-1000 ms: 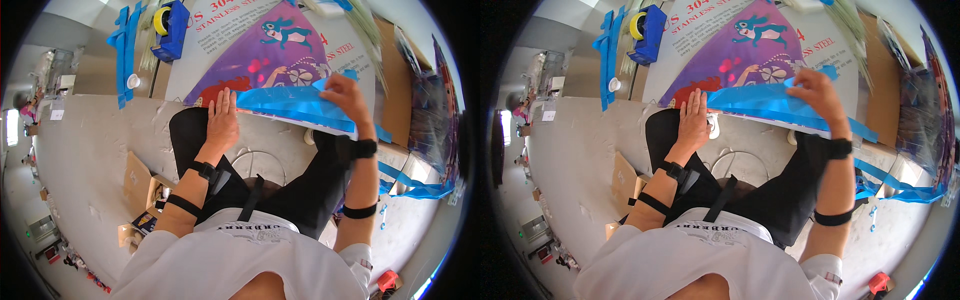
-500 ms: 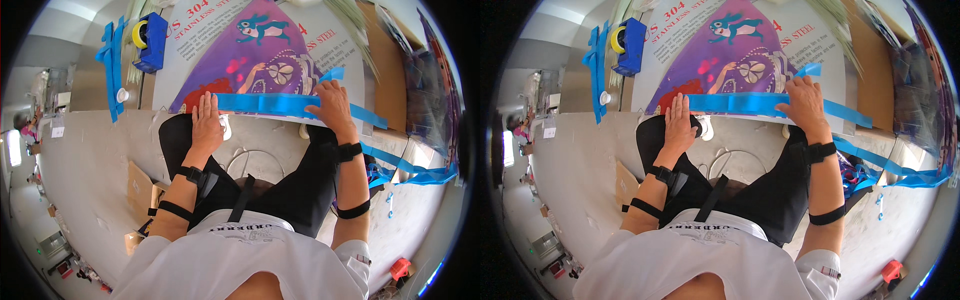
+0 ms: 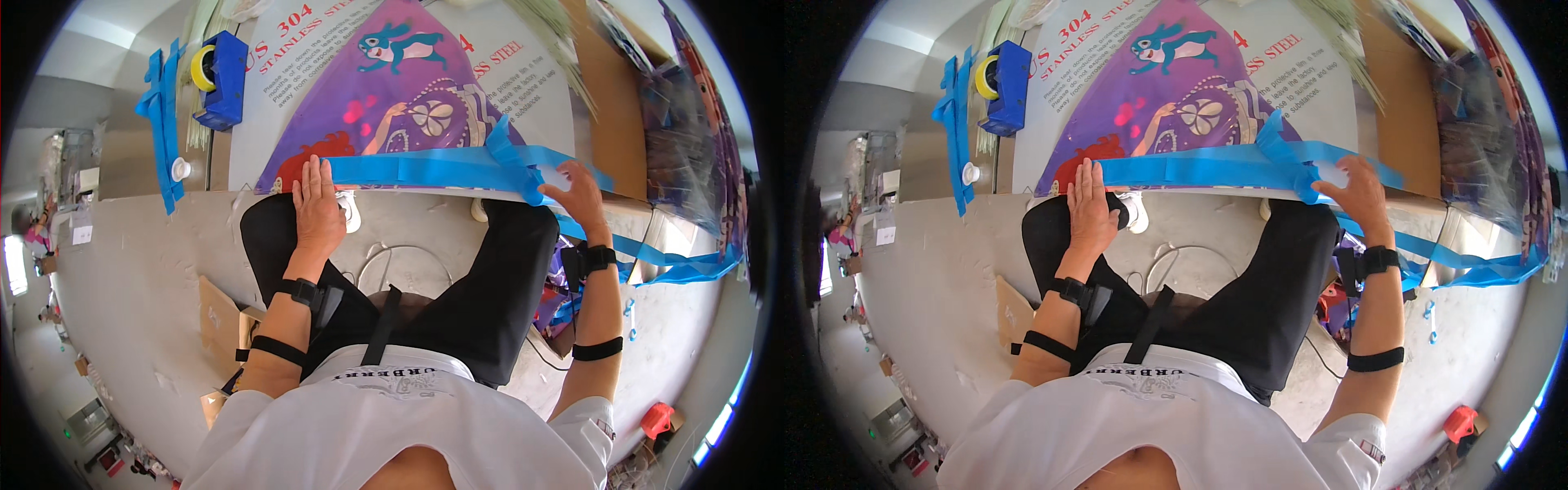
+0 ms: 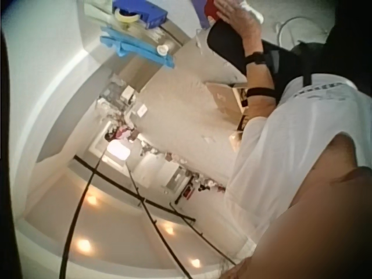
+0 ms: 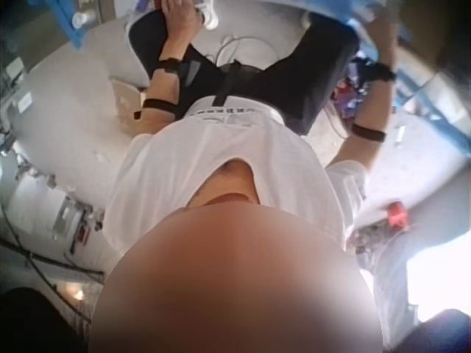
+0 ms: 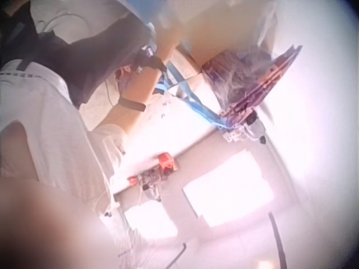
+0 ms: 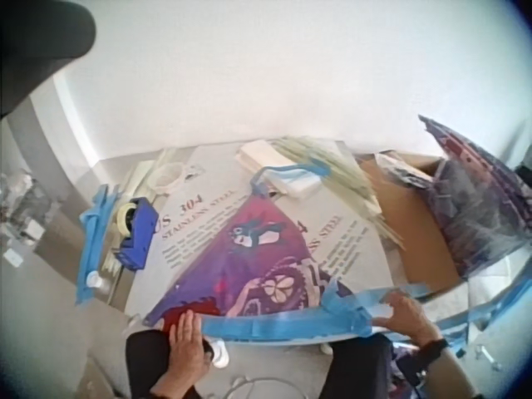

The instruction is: Wrapping and attaching blue adhesive protective ribbons and packing layers around triangular printed graphic materials.

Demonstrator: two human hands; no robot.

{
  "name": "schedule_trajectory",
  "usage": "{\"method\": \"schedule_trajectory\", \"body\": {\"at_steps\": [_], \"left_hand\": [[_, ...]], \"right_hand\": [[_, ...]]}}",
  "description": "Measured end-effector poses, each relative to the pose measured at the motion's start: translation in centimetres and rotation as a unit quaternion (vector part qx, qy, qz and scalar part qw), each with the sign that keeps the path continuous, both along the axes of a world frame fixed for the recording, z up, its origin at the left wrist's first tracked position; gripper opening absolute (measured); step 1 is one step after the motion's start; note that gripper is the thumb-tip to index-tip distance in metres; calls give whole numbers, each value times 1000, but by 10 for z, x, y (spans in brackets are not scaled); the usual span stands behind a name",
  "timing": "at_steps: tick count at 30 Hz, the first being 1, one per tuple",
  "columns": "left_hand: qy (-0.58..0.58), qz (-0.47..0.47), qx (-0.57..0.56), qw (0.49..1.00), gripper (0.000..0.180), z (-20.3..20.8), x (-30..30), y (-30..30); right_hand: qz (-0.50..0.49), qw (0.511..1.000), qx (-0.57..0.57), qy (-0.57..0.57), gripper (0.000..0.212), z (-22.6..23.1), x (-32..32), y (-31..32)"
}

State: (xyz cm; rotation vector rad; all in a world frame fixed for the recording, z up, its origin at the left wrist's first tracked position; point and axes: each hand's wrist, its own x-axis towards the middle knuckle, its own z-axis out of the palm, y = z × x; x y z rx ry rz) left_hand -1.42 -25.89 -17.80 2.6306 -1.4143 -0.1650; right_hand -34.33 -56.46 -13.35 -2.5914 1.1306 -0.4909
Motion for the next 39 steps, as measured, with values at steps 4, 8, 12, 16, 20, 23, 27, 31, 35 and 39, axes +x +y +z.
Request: {"method": "schedule_trajectory", "body": {"at_steps": [4, 8, 12, 16, 20, 23, 27, 31, 35, 39], "left_hand": [[24, 6, -4, 1000, 89, 4, -1, 0], [25, 0, -5, 1000, 90, 6, -3, -2], [18, 7, 1, 1000, 90, 9, -2, 1], [18, -6, -6, 1000, 89, 6, -4, -5], [29, 11, 10, 999, 89, 12, -3, -3], [9, 6, 5, 1000, 88, 10, 0, 4], [11, 0, 2, 1000, 96, 3, -1, -1], [9, -1, -4, 1000, 97, 4, 0, -1], [2, -4, -17, 1000, 95, 4, -2, 0], [-6, -8, -75, 997, 77, 0, 6, 6]], "right_hand": [[-84, 966, 189, 154, 27, 15, 19, 15], [17, 992, 19, 125, 18, -6, 13, 20], [-84, 933, -323, 138, 12, 19, -2, -8], [-143, 892, -329, 276, 22, 17, -69, -57], [-208, 859, -220, 413, 32, 29, -63, -54], [-44, 940, -317, 118, 37, 45, 9, -9], [172, 980, -35, -88, 24, 6, 114, 49], [204, 971, 78, -93, 24, -15, 183, 89], [299, 950, -19, -92, 34, -30, 224, 141], [314, 948, -31, 24, 71, -39, 224, 180]]}}
